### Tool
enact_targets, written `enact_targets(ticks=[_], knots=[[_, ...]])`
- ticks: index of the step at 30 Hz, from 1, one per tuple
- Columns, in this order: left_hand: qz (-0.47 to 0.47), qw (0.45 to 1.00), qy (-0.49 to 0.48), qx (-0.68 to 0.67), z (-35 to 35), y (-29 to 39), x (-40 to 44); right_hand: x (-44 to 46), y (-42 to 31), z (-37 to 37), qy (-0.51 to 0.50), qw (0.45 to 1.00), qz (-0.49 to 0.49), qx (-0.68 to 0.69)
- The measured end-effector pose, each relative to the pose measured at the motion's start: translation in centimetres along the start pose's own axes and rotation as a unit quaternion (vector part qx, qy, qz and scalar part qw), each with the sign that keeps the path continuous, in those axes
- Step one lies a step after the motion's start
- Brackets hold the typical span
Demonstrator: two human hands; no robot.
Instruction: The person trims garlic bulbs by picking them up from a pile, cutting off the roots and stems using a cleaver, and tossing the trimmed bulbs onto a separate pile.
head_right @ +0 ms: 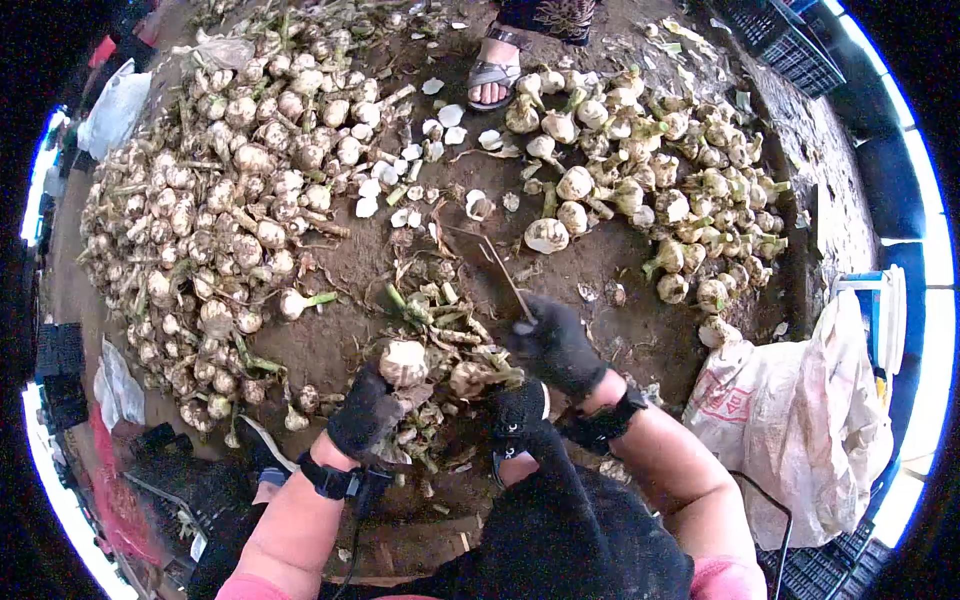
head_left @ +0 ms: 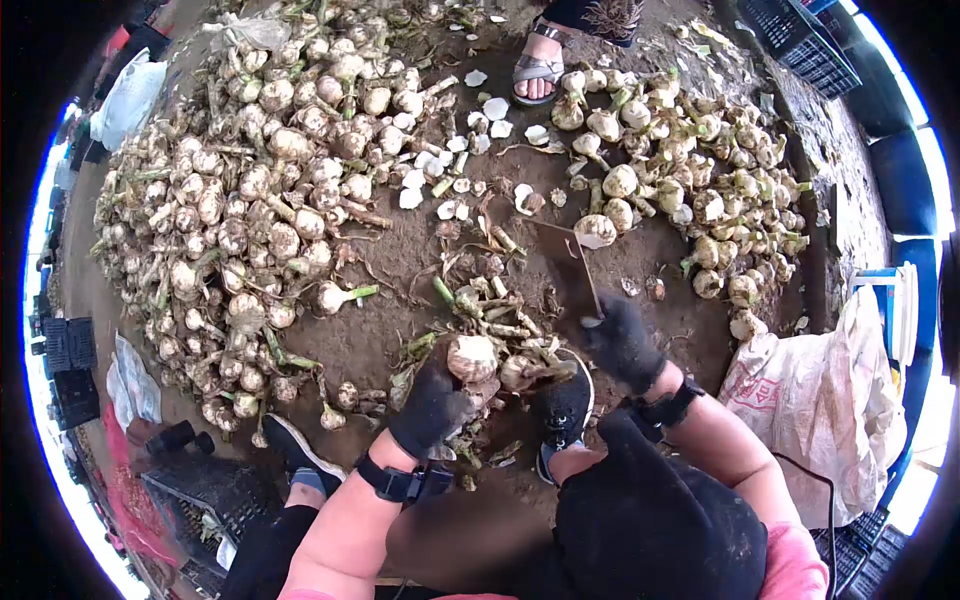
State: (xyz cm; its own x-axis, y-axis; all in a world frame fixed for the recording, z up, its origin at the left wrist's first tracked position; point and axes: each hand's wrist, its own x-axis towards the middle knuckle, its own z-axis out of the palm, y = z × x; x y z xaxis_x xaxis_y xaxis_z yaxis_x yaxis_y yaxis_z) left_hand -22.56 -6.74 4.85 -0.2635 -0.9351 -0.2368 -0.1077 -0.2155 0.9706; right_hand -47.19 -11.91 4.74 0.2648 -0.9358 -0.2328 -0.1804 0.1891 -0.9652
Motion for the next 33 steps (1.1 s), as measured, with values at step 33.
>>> enact_targets(ticks=[33], knots=[[0.082,0.95,-0.094,0.286,3.8,-2.3,0.0,3.0,-1.6,-10.4,0.316,0.938,-0.113,-0.082]])
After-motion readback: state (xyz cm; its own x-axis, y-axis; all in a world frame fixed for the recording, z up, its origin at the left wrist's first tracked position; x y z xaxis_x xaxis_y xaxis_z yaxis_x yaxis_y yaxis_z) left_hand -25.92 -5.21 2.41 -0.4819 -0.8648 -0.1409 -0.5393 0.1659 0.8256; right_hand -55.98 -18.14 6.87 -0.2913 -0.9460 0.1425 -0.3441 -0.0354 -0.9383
